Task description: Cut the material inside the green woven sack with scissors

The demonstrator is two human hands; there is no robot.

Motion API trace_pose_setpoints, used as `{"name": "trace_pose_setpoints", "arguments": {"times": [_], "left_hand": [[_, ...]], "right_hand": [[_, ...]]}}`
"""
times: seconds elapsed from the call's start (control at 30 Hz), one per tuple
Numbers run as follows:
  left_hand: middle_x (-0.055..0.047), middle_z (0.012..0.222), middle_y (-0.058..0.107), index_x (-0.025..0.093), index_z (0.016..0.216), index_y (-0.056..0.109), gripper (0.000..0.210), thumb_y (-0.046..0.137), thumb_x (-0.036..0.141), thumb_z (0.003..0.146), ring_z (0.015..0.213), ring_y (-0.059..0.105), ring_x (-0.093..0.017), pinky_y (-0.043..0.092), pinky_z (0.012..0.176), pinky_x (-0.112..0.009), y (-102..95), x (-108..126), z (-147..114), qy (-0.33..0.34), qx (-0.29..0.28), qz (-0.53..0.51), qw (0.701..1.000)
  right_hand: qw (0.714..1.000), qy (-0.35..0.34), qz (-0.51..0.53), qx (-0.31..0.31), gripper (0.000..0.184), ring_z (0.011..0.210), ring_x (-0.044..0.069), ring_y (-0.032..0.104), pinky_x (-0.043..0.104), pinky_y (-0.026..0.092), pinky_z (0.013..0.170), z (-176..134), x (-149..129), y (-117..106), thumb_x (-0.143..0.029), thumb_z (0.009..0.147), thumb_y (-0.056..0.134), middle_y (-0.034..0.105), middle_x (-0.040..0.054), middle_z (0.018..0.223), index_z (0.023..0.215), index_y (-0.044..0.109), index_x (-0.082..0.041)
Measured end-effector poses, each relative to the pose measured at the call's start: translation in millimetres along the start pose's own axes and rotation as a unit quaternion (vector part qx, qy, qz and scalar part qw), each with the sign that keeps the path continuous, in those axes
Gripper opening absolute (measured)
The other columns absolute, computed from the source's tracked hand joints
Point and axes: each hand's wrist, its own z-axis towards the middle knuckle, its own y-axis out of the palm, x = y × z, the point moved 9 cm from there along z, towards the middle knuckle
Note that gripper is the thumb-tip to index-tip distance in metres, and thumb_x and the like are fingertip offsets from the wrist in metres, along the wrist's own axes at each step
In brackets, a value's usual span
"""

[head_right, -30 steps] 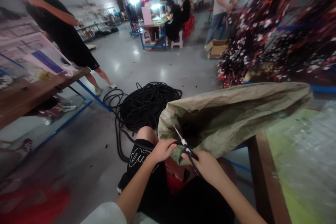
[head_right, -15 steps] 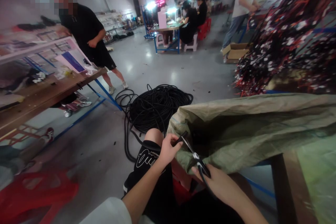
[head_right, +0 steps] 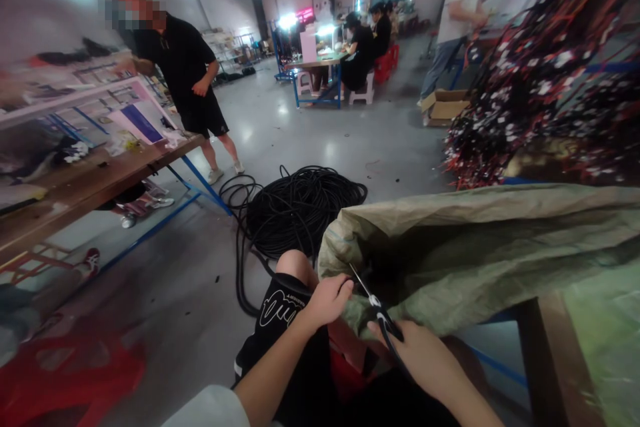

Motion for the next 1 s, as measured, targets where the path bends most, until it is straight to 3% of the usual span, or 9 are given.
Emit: {"name": "trace_pose_setpoints", "arguments": {"times": [0.2, 0.37, 0.5, 0.73, 0.83, 1.0], "left_hand": [[-0.002, 0.075, 0.067, 0.019, 0.084, 0.066, 0.032, 0.044, 0.039, 0.095, 0.068, 0.061, -0.015, 0.044, 0.064, -0.025, 0.6, 5.5, -0.3, 0.05, 0.008, 0.017, 0.999], [-0.006, 0.082, 0.07, 0.021, 0.097, 0.07, 0.031, 0.051, 0.045, 0.092, 0.077, 0.063, -0.02, 0.047, 0.069, -0.03, -2.2, 0.5, -2.5, 0.043, 0.095, 0.073, 0.992], [-0.006, 0.086, 0.071, 0.022, 0.105, 0.069, 0.03, 0.053, 0.043, 0.09, 0.08, 0.064, -0.021, 0.047, 0.07, -0.033, -2.3, -2.6, -5.1, 0.056, 0.136, 0.128, 0.981], [-0.003, 0.084, 0.073, 0.023, 0.101, 0.071, 0.022, 0.062, 0.037, 0.086, 0.077, 0.063, -0.019, 0.046, 0.069, -0.032, -5.6, -4.2, -10.7, 0.096, 0.214, 0.164, 0.958], [-0.004, 0.084, 0.072, 0.02, 0.101, 0.071, 0.026, 0.061, 0.04, 0.087, 0.076, 0.063, -0.018, 0.046, 0.069, -0.03, -9.8, 0.5, -8.9, 0.079, 0.196, 0.128, 0.969], [-0.004, 0.074, 0.067, 0.016, 0.09, 0.072, 0.036, 0.048, 0.043, 0.093, 0.067, 0.058, -0.014, 0.042, 0.063, -0.024, -20.5, 5.1, 0.3, 0.033, 0.069, -0.018, 0.997]], "right_hand": [[0.998, -0.007, 0.058, -0.036, 0.05, 0.074, 0.028, 0.065, 0.03, 0.046, 0.065, 1.9, 0.8, 10.6, -0.064, 0.086, 0.045, 0.07, 0.0067, 0.074, 0.075, 0.068, -0.021], [1.0, -0.004, 0.029, -0.005, 0.051, 0.075, 0.029, 0.066, 0.033, 0.047, 0.071, 2.9, 2.1, 5.5, -0.064, 0.085, 0.045, 0.071, 0.0083, 0.074, 0.071, 0.068, -0.021], [0.999, 0.013, 0.04, -0.012, 0.055, 0.072, 0.029, 0.066, 0.033, 0.048, 0.066, 1.0, 2.2, 7.3, -0.068, 0.085, 0.042, 0.069, 0.0091, 0.069, 0.069, 0.067, -0.021], [0.996, -0.039, 0.081, -0.027, 0.063, 0.075, 0.027, 0.065, 0.03, 0.048, 0.066, 7.6, 5.0, 21.7, -0.074, 0.084, 0.039, 0.071, 0.0083, 0.078, 0.078, 0.069, -0.019], [0.997, -0.023, 0.074, -0.011, 0.063, 0.075, 0.028, 0.066, 0.031, 0.048, 0.066, 10.0, 10.9, 16.7, -0.074, 0.082, 0.041, 0.071, 0.0095, 0.078, 0.078, 0.071, -0.02], [0.997, -0.029, 0.075, 0.004, 0.058, 0.079, 0.031, 0.067, 0.031, 0.05, 0.069, 8.8, 8.1, 4.1, -0.072, 0.081, 0.045, 0.072, 0.01, 0.081, 0.078, 0.072, -0.02]]}}
